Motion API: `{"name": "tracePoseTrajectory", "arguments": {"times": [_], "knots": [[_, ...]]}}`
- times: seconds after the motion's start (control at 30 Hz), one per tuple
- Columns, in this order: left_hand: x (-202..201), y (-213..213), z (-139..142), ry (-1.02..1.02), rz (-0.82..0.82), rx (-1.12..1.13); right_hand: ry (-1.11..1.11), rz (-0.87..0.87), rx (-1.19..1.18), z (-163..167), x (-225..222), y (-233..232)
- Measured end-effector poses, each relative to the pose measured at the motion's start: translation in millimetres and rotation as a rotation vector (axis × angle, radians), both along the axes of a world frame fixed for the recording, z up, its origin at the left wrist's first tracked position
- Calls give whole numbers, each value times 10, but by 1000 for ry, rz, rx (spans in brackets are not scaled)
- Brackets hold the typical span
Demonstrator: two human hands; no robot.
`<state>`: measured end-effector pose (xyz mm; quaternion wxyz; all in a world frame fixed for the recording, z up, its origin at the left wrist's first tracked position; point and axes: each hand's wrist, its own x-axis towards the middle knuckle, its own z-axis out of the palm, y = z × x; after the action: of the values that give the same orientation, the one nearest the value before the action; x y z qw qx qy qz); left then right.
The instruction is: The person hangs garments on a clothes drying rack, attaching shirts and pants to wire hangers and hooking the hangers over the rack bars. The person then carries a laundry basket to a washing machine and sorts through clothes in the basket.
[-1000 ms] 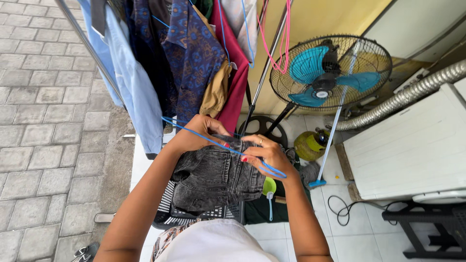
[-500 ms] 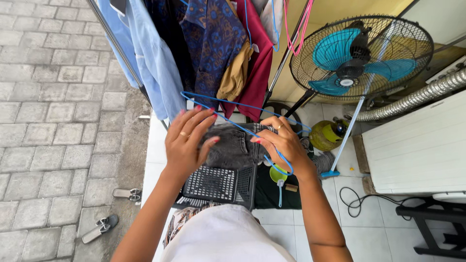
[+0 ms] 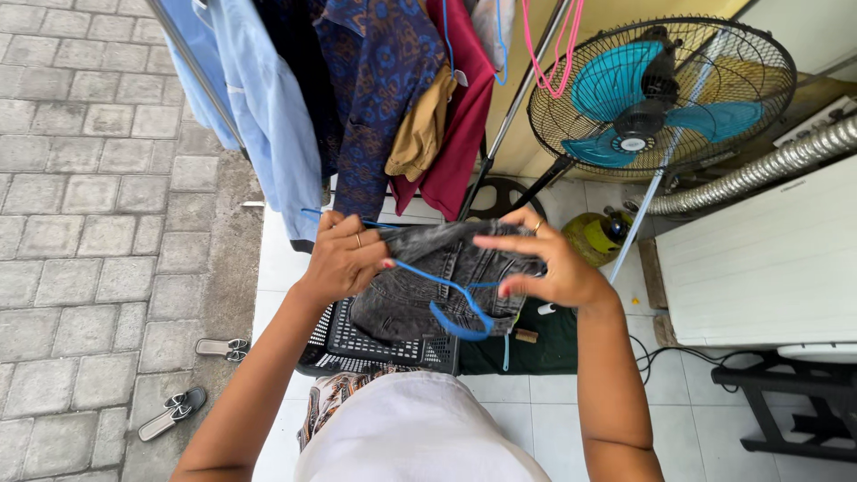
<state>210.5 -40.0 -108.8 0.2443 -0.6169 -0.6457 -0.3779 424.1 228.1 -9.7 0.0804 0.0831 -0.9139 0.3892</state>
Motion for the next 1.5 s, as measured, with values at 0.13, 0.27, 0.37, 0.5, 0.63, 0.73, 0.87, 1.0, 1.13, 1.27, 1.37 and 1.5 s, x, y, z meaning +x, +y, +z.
{"name": "tracePoseTrajectory", "arguments": {"times": [0.13, 0.27, 0.37, 0.5, 0.63, 0.73, 0.87, 1.0, 1.13, 1.27, 1.37, 1.5], "knots": [[97, -19, -108, 99, -187, -166, 164, -301, -167, -8, -64, 94], [121, -28, -215, 182, -353, -280, 298, -328, -168, 128, -35, 21], [82, -9, -302, 191, -312, -470, 369, -293, -224, 255, -6, -96], [-32, 103, -443, 157, -178, -685, 566, -436, -470, 398, -92, -197], [-101, 172, -567, -68, -153, -921, 691, -518, -370, 493, -156, -234], [-42, 171, -560, 19, -283, -327, 630, -539, -182, 499, -91, -253], [173, 119, -338, -118, -368, -899, 657, -681, -115, 476, -74, 2], [193, 22, 44, -228, -448, -737, 710, -804, 46, 384, -284, 591], [44, 22, 280, -308, -429, -512, 372, -754, 220, 95, -280, 844], [-14, 12, 237, -362, -407, -511, -173, -818, 480, -238, -194, 722], [5, 3, 149, -409, -379, -543, 204, -523, 585, -431, -30, 532], [-9, 42, 147, -405, -207, -654, -164, -245, -402, -695, 399, 49]]}}
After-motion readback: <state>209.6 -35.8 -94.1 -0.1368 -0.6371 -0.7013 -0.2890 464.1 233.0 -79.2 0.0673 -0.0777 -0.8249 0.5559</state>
